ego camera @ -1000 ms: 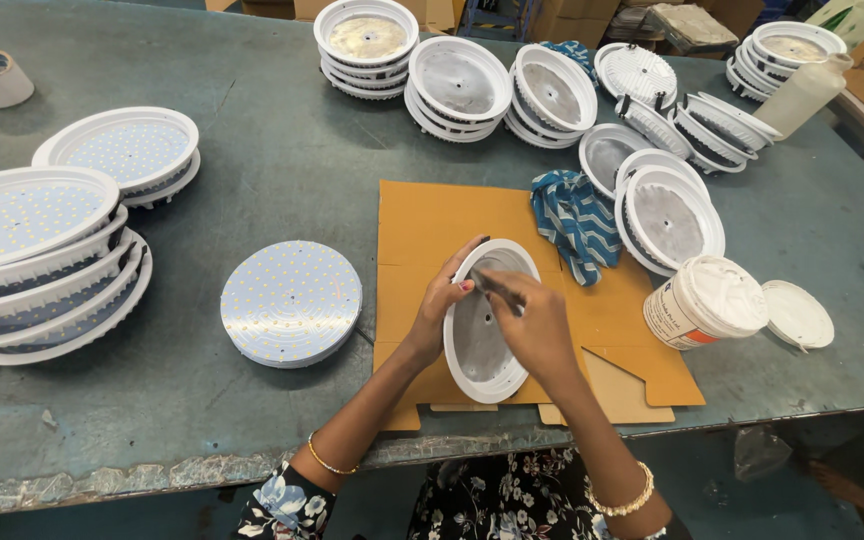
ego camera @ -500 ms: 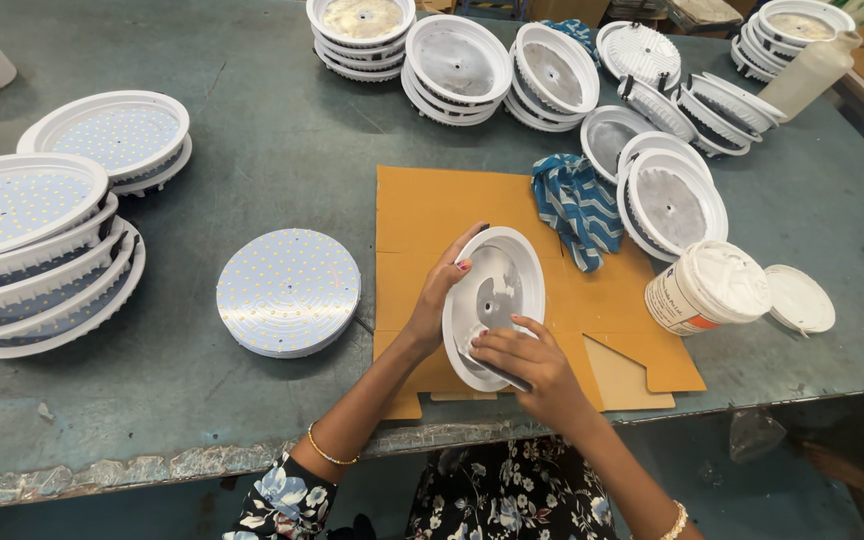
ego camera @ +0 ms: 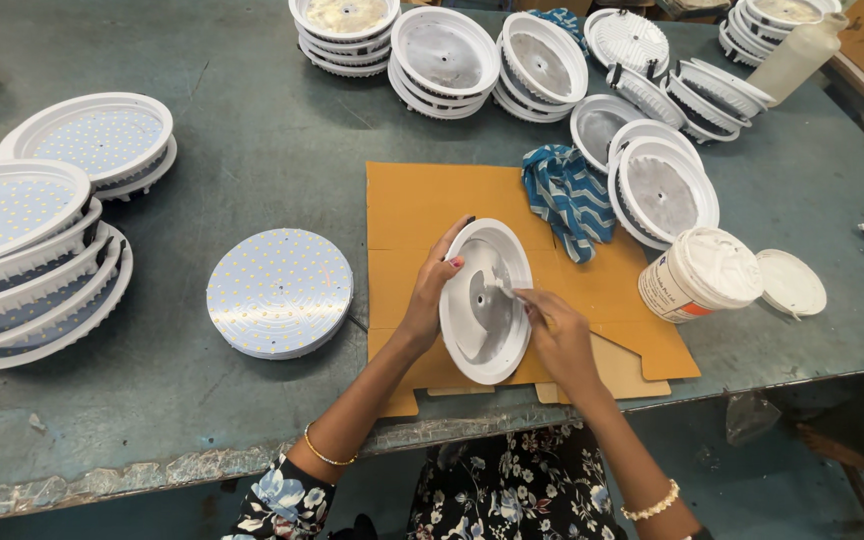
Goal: The person repeatedly scoops white paste from a container and spreads it inside the recessed center of circular white light fixture housings using a small metal spatula. After coating each unit, the person places it on a growing stack on the table. The process is repeated for multiple units in a consistent sequence.
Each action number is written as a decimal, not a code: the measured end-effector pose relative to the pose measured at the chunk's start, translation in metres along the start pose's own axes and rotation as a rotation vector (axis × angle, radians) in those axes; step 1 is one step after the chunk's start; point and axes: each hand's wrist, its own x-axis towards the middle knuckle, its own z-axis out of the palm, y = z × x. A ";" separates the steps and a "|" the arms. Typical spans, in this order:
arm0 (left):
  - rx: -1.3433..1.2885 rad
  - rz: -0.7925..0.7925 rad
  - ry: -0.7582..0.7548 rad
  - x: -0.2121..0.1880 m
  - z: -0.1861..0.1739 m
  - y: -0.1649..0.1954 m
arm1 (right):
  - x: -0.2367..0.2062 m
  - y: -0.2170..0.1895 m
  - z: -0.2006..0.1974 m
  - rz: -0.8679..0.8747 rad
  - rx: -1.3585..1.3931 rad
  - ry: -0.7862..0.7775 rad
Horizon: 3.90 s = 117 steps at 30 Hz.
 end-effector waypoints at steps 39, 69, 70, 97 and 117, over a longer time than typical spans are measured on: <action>0.261 0.165 0.081 -0.008 0.009 -0.004 | -0.039 -0.055 -0.002 0.118 -0.011 -0.128; 0.286 0.214 0.008 -0.013 0.004 0.005 | 0.052 -0.061 0.015 0.153 -0.122 0.203; 0.274 0.209 0.000 -0.012 0.004 0.005 | 0.053 -0.066 0.013 0.096 -0.098 0.179; 0.239 0.148 0.041 -0.009 0.004 -0.002 | 0.026 -0.049 0.001 -0.349 -0.102 0.022; 0.259 0.177 0.071 -0.009 0.005 -0.003 | 0.015 -0.042 0.005 -0.255 -0.141 0.116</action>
